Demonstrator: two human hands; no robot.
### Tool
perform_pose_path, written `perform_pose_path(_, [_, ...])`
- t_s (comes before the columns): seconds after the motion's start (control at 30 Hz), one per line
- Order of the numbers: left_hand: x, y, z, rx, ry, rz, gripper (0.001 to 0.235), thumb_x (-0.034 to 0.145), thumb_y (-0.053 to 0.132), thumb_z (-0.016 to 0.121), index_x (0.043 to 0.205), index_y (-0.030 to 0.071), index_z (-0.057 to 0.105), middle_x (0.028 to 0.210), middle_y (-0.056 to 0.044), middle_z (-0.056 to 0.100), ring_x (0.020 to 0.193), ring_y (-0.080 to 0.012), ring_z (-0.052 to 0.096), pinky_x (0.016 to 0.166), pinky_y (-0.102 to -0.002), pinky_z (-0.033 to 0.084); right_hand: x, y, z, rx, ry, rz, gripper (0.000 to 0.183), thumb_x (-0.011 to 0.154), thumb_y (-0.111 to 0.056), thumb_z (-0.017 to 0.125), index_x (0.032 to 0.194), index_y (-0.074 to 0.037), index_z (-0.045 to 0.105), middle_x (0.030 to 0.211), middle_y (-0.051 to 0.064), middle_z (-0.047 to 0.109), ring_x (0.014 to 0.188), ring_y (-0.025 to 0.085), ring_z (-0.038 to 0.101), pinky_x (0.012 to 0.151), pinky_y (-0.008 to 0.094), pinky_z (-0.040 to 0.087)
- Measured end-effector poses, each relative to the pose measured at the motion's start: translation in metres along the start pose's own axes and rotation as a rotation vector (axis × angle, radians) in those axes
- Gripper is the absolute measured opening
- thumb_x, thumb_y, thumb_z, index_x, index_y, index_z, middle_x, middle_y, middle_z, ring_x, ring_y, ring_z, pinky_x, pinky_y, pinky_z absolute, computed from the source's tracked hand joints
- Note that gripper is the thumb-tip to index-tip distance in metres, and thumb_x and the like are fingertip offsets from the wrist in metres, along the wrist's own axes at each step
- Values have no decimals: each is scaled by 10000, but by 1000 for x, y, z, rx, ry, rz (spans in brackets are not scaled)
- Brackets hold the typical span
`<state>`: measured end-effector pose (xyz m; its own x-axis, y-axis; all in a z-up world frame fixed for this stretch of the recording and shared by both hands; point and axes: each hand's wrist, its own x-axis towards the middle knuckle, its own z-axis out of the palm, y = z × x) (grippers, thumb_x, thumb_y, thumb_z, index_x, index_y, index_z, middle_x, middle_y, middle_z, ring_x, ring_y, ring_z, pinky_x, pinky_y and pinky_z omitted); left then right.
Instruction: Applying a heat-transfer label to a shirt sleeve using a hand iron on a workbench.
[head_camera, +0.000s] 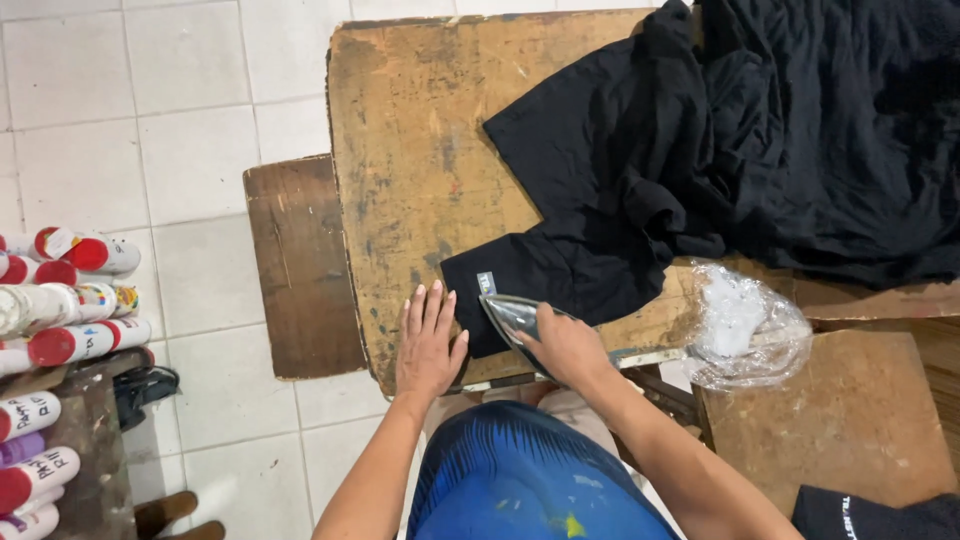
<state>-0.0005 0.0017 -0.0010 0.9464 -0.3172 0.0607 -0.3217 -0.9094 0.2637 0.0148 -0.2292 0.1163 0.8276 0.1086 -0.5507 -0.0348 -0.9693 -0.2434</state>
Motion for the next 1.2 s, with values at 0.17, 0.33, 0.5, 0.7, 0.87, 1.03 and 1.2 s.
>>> perform_pose_path(0.17, [-7,4,-7,-17,-38,-31,705,977,465,504,1589,150,348,1687,-94,258,1550,-325,214,1278,-485,163,-77,45,-7,214,-32,137,549,960,-529,579,1049,13,568,925,359,706,959,532,705,805,623,548])
perform_pose_path(0.33, [-18,23,0,-115,-26,-70,693,1030,461,383,1603,84,284,1688,-130,220,1559,-378,132,1252,-549,93,-160,138,12,594,73,581,540,910,-620,514,771,-100,563,780,116,702,771,245,618,734,371,435])
perform_pose_path(0.5, [-30,54,9,-183,13,-275,703,1037,449,379,1597,37,279,1694,-159,182,1565,-396,79,1248,-558,36,-257,275,108,1297,692,538,362,1095,-261,508,791,-74,453,503,87,435,378,199,460,384,333,411])
perform_pose_path(0.7, [-42,73,27,-211,46,-315,757,1005,449,418,1588,-13,278,1676,-228,207,1535,-478,129,1216,-613,104,-310,344,104,1332,1087,786,424,1151,-337,497,801,-100,528,633,87,546,513,182,553,485,312,473])
perform_pose_path(0.87, [-45,88,1,-310,-87,-374,783,999,456,393,1585,-40,237,1684,-215,155,1554,-426,51,1227,-565,59,-298,377,104,1539,1427,713,218,1072,-296,488,959,-112,463,719,48,552,613,148,618,600,308,571])
perform_pose_path(1.03, [-51,68,20,-279,-87,-356,794,978,446,445,1582,-31,250,1690,-182,171,1567,-380,66,1243,-500,89,-274,386,153,1407,1587,729,253,1116,-367,446,1054,-128,390,825,65,599,719,148,641,727,316,592])
perform_pose_path(1.2, [-56,46,40,-222,70,-183,782,979,434,491,1564,-49,302,1638,-255,288,1533,-460,191,1245,-510,158,-273,356,206,803,1498,1010,434,1159,-385,376,1101,5,560,1091,208,593,1010,366,556,887,479,423])
